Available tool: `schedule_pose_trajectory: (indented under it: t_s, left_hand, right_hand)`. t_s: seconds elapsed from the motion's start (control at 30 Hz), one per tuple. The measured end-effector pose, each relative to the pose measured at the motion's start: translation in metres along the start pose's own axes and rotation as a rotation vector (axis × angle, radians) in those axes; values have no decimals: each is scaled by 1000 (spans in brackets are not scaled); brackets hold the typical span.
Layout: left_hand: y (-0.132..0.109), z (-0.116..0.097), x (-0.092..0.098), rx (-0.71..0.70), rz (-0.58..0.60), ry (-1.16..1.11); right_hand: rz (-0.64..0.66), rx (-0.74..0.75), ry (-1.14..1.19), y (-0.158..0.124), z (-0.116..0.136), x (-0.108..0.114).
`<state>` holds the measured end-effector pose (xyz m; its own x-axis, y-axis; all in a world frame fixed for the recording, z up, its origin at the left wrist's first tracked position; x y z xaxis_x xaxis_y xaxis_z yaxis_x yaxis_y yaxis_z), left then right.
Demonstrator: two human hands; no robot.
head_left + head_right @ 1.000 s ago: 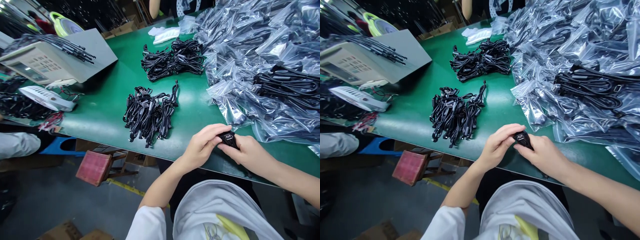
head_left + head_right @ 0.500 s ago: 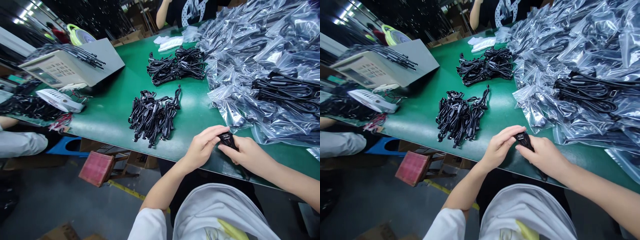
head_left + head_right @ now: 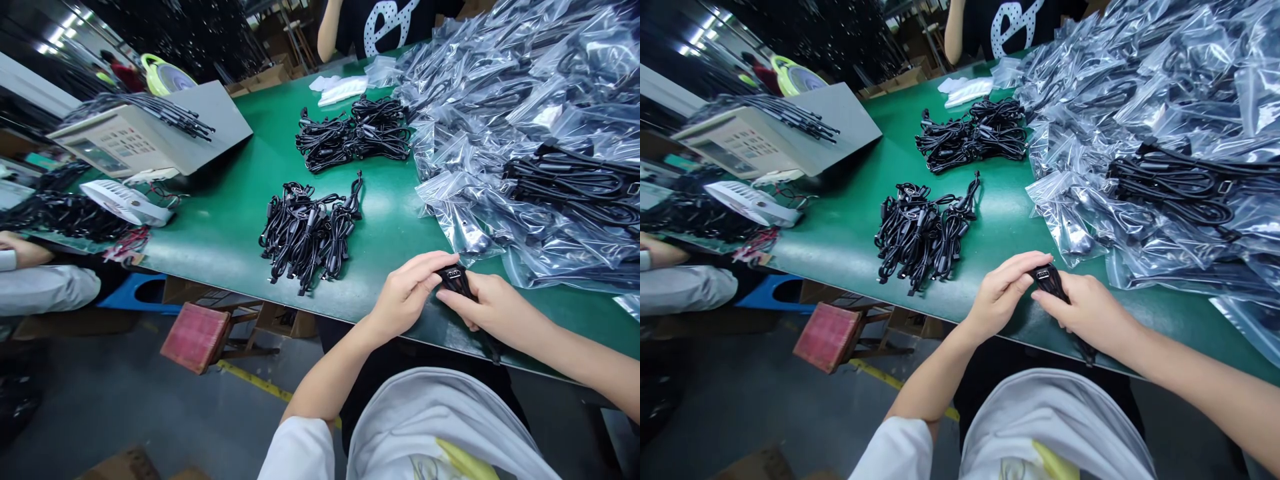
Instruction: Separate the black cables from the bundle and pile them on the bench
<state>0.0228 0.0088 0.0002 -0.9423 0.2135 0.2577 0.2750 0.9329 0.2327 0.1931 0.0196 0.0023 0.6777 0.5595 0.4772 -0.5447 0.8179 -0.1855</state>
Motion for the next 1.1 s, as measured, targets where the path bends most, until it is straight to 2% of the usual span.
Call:
schedule_pose_trajectory:
  t_s: [0.13,0.23,0.33,0.43,0.5,0.63,0.77,0.97,1.1]
  left_hand:
    - [1,-1,-1,32,1,-35]
    - [1,1,-2,135,-30,-161]
    - [-2,4,-6,309,-63,-304]
    - [-9,3,-18,464,89,-330]
    - [-13,1,-26,506,155,-301]
    - [-16,0,-35,475,81,-200]
    - [-16,2,-38,460,90,-135]
    - [-15,-4,-33,345,0,-119]
    - [-16,-4,-33,355,-2,-113]
  right_hand:
    - [30,-22,124,-1,-2,-1]
    - [18,-15,246,1,-2,1]
    - [-145,25,525,6,2,11]
    - [-384,33,860,12,4,25]
    - [-473,16,970,14,4,33]
    - [-510,1,1085,12,5,44]
    - [-462,27,1177,5,12,48]
    - [-453,30,1162,0,17,48]
    - [-451,8,1178,3,15,46]
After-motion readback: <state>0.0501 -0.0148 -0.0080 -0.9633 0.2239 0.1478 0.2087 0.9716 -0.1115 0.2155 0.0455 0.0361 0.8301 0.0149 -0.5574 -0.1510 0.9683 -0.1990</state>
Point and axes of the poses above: each hand's wrist, its own y-axis towards the middle knuckle, its own x-axis out of the back of the hand, z = x × y, the point moved 3 cm from there along y, towards the middle knuckle, and after that the axes turned 7 degrees about x, right-handed, at the moved point
